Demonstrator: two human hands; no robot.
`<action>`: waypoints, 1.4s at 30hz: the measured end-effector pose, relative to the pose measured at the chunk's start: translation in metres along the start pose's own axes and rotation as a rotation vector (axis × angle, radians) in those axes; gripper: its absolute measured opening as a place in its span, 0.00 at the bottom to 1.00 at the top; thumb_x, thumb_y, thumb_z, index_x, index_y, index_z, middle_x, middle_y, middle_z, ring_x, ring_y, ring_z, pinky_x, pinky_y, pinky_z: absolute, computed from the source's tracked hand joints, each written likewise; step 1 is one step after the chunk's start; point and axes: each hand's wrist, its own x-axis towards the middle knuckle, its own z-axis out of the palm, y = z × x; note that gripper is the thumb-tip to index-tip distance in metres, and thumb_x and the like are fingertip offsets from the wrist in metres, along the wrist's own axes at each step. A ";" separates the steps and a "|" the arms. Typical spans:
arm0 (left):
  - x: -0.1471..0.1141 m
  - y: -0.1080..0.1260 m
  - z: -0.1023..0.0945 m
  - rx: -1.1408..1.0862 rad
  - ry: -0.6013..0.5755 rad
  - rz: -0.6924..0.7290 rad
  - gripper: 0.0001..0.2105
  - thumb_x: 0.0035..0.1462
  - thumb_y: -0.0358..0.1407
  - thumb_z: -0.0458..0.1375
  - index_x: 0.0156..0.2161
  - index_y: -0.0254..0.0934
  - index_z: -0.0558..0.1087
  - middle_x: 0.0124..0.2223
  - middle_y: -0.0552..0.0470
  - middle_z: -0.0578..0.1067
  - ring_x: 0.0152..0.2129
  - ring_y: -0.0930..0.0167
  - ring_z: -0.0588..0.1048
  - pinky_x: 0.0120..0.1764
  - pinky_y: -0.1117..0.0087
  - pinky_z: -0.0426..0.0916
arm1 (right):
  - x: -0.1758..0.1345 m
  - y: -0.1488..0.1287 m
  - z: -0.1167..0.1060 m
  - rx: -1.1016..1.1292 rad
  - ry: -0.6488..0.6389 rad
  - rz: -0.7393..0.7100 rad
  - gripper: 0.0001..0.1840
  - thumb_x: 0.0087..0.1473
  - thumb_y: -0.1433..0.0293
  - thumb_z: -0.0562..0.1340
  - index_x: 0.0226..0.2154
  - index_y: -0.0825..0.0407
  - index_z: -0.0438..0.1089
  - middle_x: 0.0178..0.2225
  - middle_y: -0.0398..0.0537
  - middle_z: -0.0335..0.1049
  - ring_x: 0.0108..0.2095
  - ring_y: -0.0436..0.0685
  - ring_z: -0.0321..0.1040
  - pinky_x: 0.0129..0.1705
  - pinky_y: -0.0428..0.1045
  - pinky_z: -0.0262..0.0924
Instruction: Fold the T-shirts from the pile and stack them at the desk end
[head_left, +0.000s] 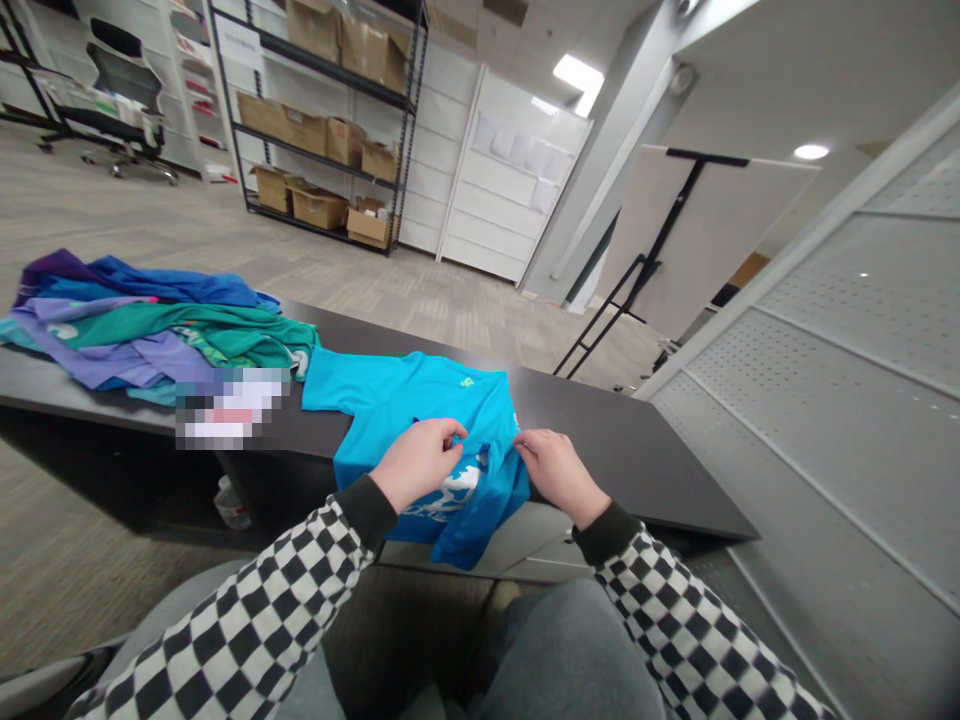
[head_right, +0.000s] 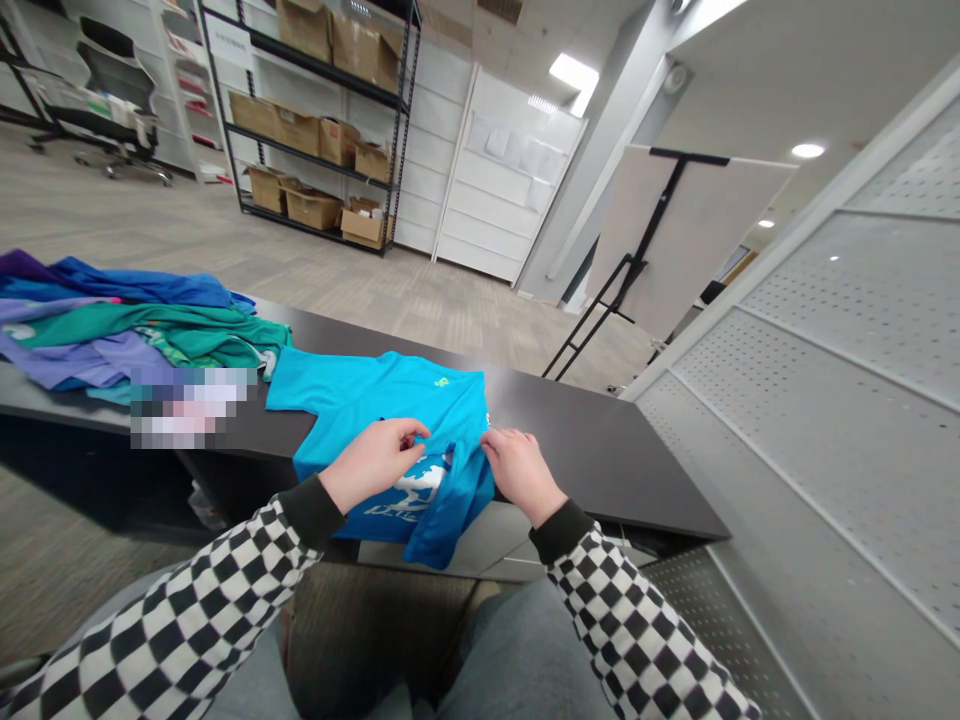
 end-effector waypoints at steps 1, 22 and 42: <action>0.000 0.001 -0.002 -0.009 0.005 0.003 0.13 0.67 0.36 0.62 0.51 0.40 0.85 0.36 0.50 0.83 0.32 0.65 0.79 0.35 0.67 0.66 | -0.001 0.001 0.000 0.020 0.004 0.005 0.13 0.76 0.67 0.58 0.45 0.44 0.79 0.47 0.51 0.85 0.51 0.65 0.79 0.57 0.58 0.64; -0.001 0.015 -0.021 0.313 -0.033 -0.009 0.18 0.75 0.43 0.55 0.39 0.41 0.85 0.39 0.47 0.86 0.37 0.62 0.82 0.40 0.65 0.68 | -0.015 0.020 -0.009 0.172 -0.068 -0.158 0.08 0.69 0.71 0.63 0.40 0.44 0.77 0.51 0.51 0.83 0.58 0.65 0.78 0.63 0.62 0.70; 0.028 -0.040 -0.021 0.614 0.100 -0.065 0.19 0.75 0.34 0.50 0.44 0.41 0.86 0.48 0.40 0.83 0.49 0.52 0.75 0.52 0.51 0.63 | 0.036 0.026 0.039 0.208 -0.093 -0.099 0.27 0.73 0.55 0.61 0.67 0.49 0.76 0.72 0.62 0.70 0.71 0.71 0.70 0.76 0.68 0.61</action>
